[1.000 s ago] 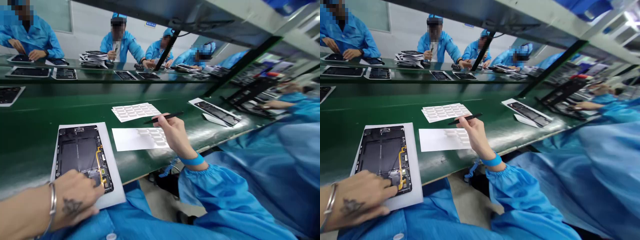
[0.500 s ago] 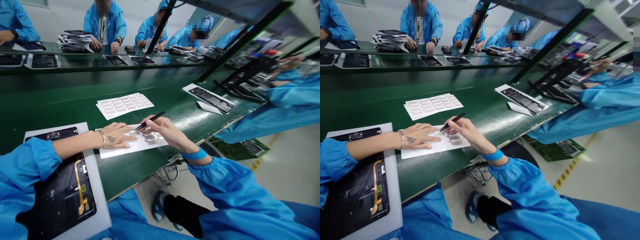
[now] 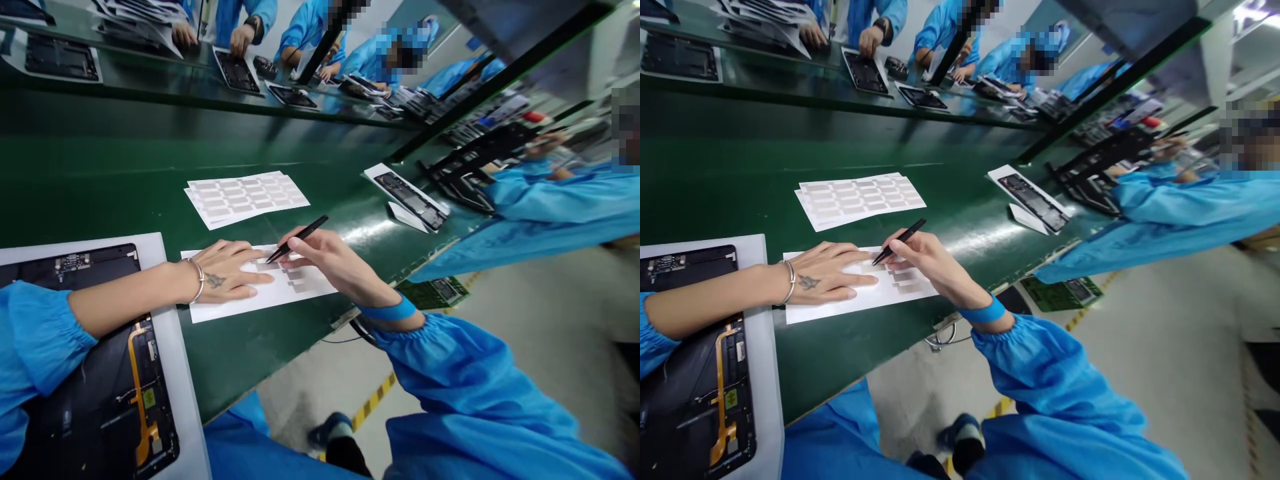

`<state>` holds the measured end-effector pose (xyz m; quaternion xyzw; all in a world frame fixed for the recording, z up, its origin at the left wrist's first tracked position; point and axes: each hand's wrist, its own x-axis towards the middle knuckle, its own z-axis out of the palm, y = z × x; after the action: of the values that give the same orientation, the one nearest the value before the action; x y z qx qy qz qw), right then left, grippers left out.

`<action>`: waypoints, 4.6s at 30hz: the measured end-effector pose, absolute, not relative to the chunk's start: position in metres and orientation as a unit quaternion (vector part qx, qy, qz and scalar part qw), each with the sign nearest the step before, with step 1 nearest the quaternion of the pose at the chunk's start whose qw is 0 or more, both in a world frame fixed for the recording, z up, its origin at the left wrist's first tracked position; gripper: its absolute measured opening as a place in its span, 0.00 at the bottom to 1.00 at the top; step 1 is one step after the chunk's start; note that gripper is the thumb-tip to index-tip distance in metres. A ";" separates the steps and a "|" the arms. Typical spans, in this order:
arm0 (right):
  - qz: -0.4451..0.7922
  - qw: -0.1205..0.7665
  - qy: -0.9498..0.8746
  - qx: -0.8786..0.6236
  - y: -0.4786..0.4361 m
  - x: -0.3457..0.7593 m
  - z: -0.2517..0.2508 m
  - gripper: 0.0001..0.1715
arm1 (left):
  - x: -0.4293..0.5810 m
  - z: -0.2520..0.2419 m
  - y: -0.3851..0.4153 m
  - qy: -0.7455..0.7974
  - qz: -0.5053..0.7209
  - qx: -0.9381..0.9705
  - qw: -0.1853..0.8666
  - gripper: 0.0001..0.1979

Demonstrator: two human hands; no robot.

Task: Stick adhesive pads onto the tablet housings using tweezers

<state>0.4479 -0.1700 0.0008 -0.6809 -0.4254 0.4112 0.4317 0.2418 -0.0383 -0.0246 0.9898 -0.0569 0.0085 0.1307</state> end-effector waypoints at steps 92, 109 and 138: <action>0.489 0.440 -0.490 -0.572 -0.042 0.244 -0.006 0.28 | 0.021 -0.015 0.031 0.162 0.184 0.917 0.314 0.12; 0.484 0.436 -0.494 -0.575 -0.041 0.245 -0.008 0.28 | 0.022 -0.014 0.032 0.168 0.177 0.917 0.317 0.10; 0.507 0.435 -0.491 -0.559 -0.035 0.244 -0.008 0.31 | 0.013 -0.015 0.030 0.136 0.169 0.951 0.222 0.13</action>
<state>0.2436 -0.0351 -0.0080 -0.5592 -0.4913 0.5066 0.4351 0.0131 0.0304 -0.0146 0.9505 0.1364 0.1693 0.2219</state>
